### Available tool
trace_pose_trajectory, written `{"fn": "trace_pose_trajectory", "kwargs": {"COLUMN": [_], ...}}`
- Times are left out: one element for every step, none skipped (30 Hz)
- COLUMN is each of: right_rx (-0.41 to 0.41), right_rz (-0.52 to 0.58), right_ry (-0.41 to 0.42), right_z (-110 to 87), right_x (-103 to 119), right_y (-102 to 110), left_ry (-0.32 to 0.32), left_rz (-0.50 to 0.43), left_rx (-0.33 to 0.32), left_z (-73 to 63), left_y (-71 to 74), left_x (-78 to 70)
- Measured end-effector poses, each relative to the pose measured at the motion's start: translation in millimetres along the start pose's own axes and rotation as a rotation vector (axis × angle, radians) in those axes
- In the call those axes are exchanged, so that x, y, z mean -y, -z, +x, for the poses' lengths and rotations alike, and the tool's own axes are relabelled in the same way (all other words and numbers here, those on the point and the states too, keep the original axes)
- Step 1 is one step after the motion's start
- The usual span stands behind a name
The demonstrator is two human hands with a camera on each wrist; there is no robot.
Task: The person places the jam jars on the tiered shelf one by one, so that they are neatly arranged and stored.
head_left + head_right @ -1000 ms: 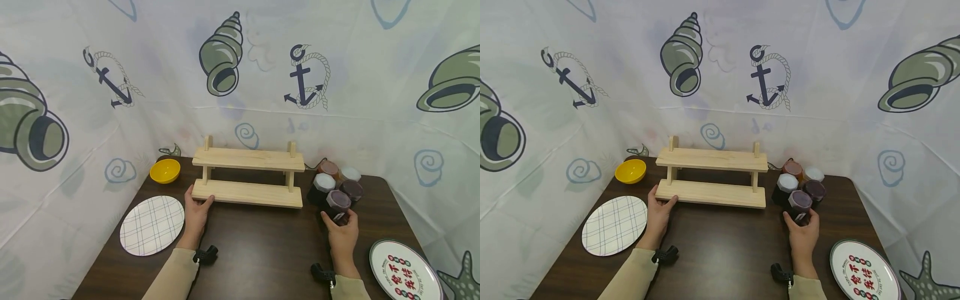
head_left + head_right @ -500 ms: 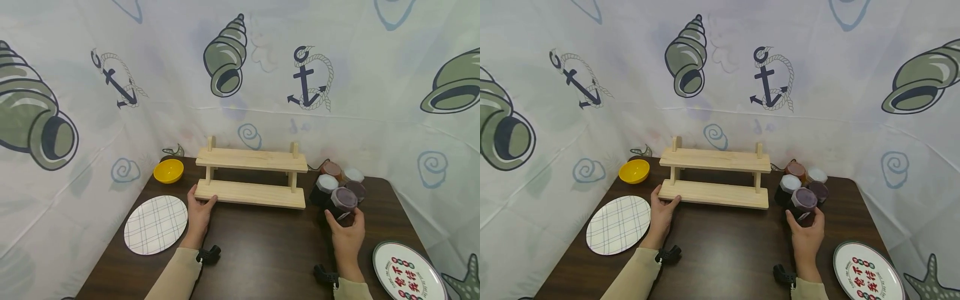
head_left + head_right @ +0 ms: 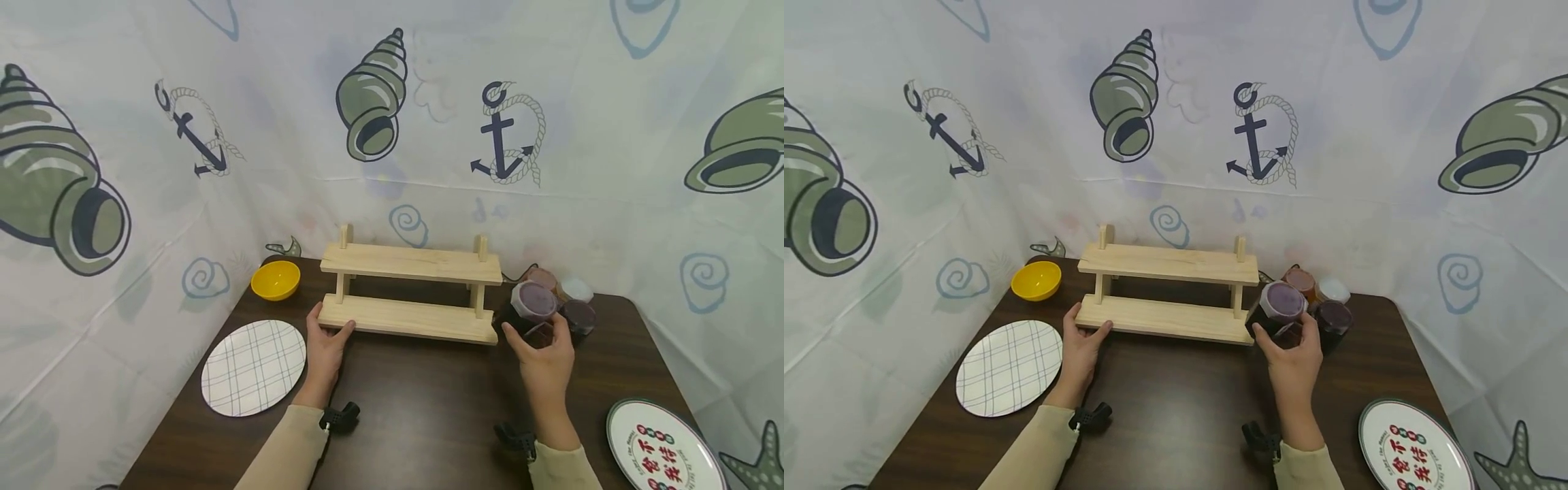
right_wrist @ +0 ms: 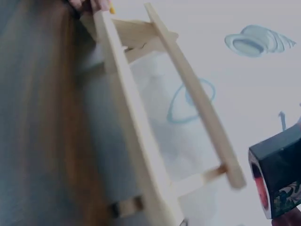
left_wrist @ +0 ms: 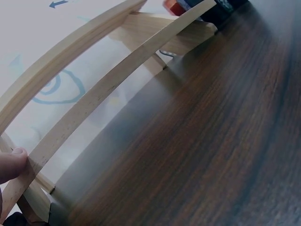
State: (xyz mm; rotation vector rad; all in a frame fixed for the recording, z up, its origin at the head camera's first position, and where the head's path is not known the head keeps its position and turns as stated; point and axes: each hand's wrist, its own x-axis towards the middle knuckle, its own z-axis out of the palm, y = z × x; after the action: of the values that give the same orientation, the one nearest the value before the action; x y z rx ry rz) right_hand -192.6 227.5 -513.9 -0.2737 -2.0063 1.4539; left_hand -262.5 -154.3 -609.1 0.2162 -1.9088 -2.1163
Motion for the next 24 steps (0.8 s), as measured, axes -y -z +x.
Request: {"fn": "trace_pose_trajectory", "kwargs": {"right_rx": [0.020, 0.043, 0.070, 0.096, 0.119, 0.142, 0.166, 0.190, 0.214, 0.235, 0.259, 0.286, 0.311, 0.337, 0.363, 0.387, 0.409, 0.428, 0.441, 0.453, 0.461, 0.470, 0.476, 0.483], "right_rz": [0.006, 0.013, 0.025, 0.037, 0.037, 0.042, 0.052, 0.064, 0.082, 0.092, 0.107, 0.127, 0.144, 0.159, 0.166, 0.169, 0.173, 0.170, 0.166, 0.164, 0.161, 0.166, 0.163, 0.165], "right_ry": [0.003, 0.009, 0.017, 0.031, 0.051, 0.068, 0.088, 0.105, 0.116, 0.127, 0.130, 0.127, 0.125, 0.118, 0.110, 0.106, 0.095, 0.088, 0.082, 0.073, 0.065, 0.057, 0.050, 0.045], "right_z": [2.6, 5.6, 8.9, 12.7, 16.7, 20.5, 24.4, 28.3, 32.0, 35.5, 38.5, 41.1, 43.5, 45.2, 46.2, 46.9, 47.3, 47.4, 47.5, 47.4, 47.4, 47.5, 47.4, 47.1], "right_x": [4, 9, 13, 17, 21, 25, 29, 32, 35, 39, 42, 46, 48, 52, 56, 59, 62, 65, 68, 71, 74, 76, 78, 80], "right_y": [-6, -11, -17, -24, -30, -37, -45, -53, -62, -70, -79, -88, -97, -106, -115, -124, -133, -141, -149, -156, -164, -171, -177, -183], "left_ry": [0.003, 0.008, 0.012, 0.016, 0.018, 0.020, 0.020, 0.016, 0.010, 0.005, -0.001, -0.002, 0.000, 0.002, 0.007, 0.014, 0.019, 0.025, 0.027, 0.026, 0.024, 0.020, 0.014, 0.012], "left_rz": [0.004, 0.012, 0.021, 0.028, 0.034, 0.040, 0.043, 0.041, 0.036, 0.030, 0.022, 0.018, 0.019, 0.018, 0.020, 0.025, 0.029, 0.035, 0.040, 0.040, 0.040, 0.039, 0.035, 0.037], "left_rx": [0.000, -0.001, -0.002, -0.004, -0.008, -0.012, -0.016, -0.019, -0.019, -0.019, -0.014, -0.011, -0.008, -0.006, -0.005, -0.008, -0.010, -0.016, -0.019, -0.021, -0.019, -0.013, -0.008, -0.005], "left_z": [0.2, 0.5, 0.4, 0.4, 0.5, 0.5, 0.8, 1.0, 1.2, 1.6, 1.6, 1.7, 1.6, 1.3, 1.0, 0.5, -0.1, -0.5, -0.8, -1.1, -1.3, -1.4, -1.8, -2.3], "left_y": [0.4, 1.0, 1.6, 2.0, 2.5, 2.9, 3.0, 2.9, 2.6, 2.0, 1.4, 0.8, 0.3, 0.0, -0.1, 0.0, 0.3, 0.7, 1.1, 1.4, 1.8, 2.3, 2.5, 2.9], "left_x": [0.2, 0.8, 1.3, 1.6, 2.2, 2.5, 3.1, 3.4, 3.5, 3.5, 3.4, 3.3, 3.2, 2.9, 2.6, 2.3, 2.1, 2.0, 1.8, 1.5, 1.4, 1.1, 0.7, 0.4]}}
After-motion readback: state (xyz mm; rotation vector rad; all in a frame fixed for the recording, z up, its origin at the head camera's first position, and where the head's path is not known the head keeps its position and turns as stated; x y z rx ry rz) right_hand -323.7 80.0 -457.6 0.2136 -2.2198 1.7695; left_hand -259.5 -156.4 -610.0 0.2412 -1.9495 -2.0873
